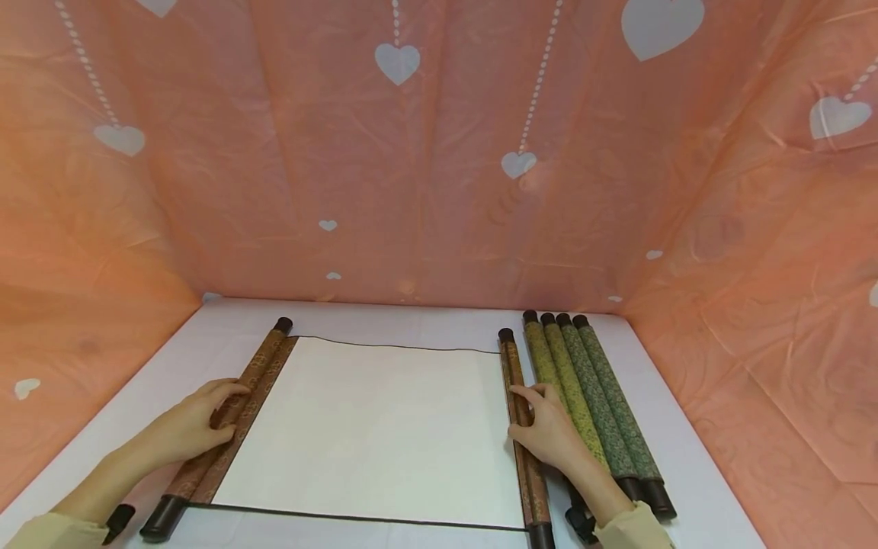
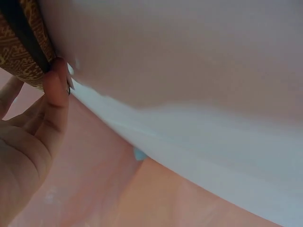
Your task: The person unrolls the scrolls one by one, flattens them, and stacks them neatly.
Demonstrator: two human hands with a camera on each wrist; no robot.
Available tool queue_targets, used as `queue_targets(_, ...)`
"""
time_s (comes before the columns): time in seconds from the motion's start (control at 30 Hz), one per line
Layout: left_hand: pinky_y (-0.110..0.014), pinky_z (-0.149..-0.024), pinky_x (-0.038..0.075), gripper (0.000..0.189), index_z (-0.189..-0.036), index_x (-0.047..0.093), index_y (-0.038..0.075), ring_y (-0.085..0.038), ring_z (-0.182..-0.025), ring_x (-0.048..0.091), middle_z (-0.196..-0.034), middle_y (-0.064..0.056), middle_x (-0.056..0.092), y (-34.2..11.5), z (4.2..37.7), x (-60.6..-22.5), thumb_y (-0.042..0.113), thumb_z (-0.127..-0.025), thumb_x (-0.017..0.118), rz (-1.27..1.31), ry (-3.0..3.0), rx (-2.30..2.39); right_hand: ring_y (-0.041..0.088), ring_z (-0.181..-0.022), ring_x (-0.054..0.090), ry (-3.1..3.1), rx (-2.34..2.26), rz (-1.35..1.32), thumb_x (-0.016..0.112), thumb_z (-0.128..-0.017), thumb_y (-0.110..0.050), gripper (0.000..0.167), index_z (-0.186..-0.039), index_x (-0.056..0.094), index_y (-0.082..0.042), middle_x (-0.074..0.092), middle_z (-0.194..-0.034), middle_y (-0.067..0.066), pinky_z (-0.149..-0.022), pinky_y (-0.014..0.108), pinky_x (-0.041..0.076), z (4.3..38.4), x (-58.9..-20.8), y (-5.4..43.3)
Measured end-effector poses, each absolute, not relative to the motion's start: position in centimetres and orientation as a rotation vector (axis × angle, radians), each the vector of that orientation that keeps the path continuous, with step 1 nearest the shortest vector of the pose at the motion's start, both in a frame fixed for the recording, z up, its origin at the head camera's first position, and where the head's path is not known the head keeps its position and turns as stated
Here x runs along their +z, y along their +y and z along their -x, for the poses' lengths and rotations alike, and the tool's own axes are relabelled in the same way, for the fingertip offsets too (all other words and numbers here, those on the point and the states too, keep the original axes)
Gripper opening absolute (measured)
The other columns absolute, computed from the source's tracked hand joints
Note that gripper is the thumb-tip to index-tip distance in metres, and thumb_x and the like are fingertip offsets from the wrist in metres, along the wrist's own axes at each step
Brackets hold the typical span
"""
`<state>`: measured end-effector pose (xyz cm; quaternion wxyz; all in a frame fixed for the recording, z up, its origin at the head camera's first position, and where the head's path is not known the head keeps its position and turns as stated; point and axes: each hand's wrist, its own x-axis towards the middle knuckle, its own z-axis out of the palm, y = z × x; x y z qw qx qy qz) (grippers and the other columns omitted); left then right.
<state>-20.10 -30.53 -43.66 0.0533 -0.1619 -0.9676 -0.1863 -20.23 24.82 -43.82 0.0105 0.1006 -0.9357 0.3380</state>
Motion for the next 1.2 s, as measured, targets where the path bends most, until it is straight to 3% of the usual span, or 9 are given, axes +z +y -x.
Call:
queue_targets(0.43, -0.064, -0.075, 0.054, 0.060, -0.135, 0.062, 0.002, -0.056, -0.118, 0.058, -0.142, -0.034, 0.048, -32.0, 20.2, -43.6, 0.011, -0.077, 0.076, 0.461, -2.970, -0.546, 0.027, -0.095, 0.048, -2.953, 1.085, -0.346, 0.062, -0.094, -0.006, 0.054, -0.148, 0.057, -0.003, 0.039, -0.148, 0.035, -0.072, 0.040, 0.040, 20.5, -44.0, 25.1)
queue_targets(0.57, -0.061, -0.070, 0.054, 0.057, -0.134, 0.065, 0.005, -0.056, -0.116, 0.060, -0.143, -0.034, 0.048, -32.5, 20.1, -43.4, 0.011, -0.079, 0.075, 0.443, -2.988, -0.532, 0.029, -0.102, 0.052, -2.965, 1.058, -0.336, 0.061, -0.096, -0.007, 0.044, -0.140, 0.065, -0.004, 0.041, -0.150, 0.034, -0.076, 0.042, 0.041, 20.5, -44.0, 25.1)
queue_targets(0.73, -0.058, -0.069, 0.053, 0.054, -0.135, 0.066, 0.006, -0.055, -0.115, 0.061, -0.144, -0.036, 0.046, -32.9, 20.1, -43.2, 0.013, -0.082, 0.074, 0.421, -3.017, -0.535, 0.031, -0.104, 0.057, -2.959, 1.017, -0.359, 0.066, -0.098, -0.014, 0.035, -0.132, 0.071, -0.006, 0.045, -0.148, 0.032, -0.077, 0.044, 0.046, 20.5, -43.9, 25.1)
queue_targets(0.87, -0.061, -0.075, 0.054, 0.055, -0.135, 0.066, 0.003, -0.056, -0.115, 0.060, -0.142, -0.038, 0.047, -32.9, 20.2, -43.3, 0.013, -0.081, 0.074, 0.436, -3.024, -0.555, 0.037, -0.108, 0.059, -2.958, 0.983, -0.384, 0.081, -0.091, -0.024, 0.046, -0.132, 0.071, -0.006, 0.046, -0.147, 0.034, -0.080, 0.050, 0.050, 20.5, -44.0, 25.3)
queue_targets(1.0, -0.068, -0.085, 0.052, 0.049, -0.129, 0.069, 0.000, -0.060, -0.115, 0.058, -0.136, -0.041, 0.050, -32.8, 20.5, -43.4, 0.009, -0.081, 0.075, 0.472, -2.988, -0.577, 0.025, -0.093, 0.058, -2.968, 0.964, -0.410, 0.086, -0.086, -0.024, 0.054, -0.134, 0.069, -0.005, 0.046, -0.146, 0.034, -0.074, 0.044, 0.048, 20.5, -43.9, 25.4)
queue_targets(1.2, -0.068, -0.090, 0.050, 0.044, -0.120, 0.073, -0.002, -0.061, -0.114, 0.057, -0.128, -0.042, 0.053, -32.9, 21.0, -43.4, 0.004, -0.076, 0.077, 0.514, -2.936, -0.586, 0.014, -0.073, 0.053, -2.943, 1.024, -0.437, 0.079, -0.087, -0.009, 0.049, -0.135, 0.067, -0.001, 0.054, -0.139, 0.029, -0.062, 0.033, 0.045, 20.7, -43.3, 25.5)
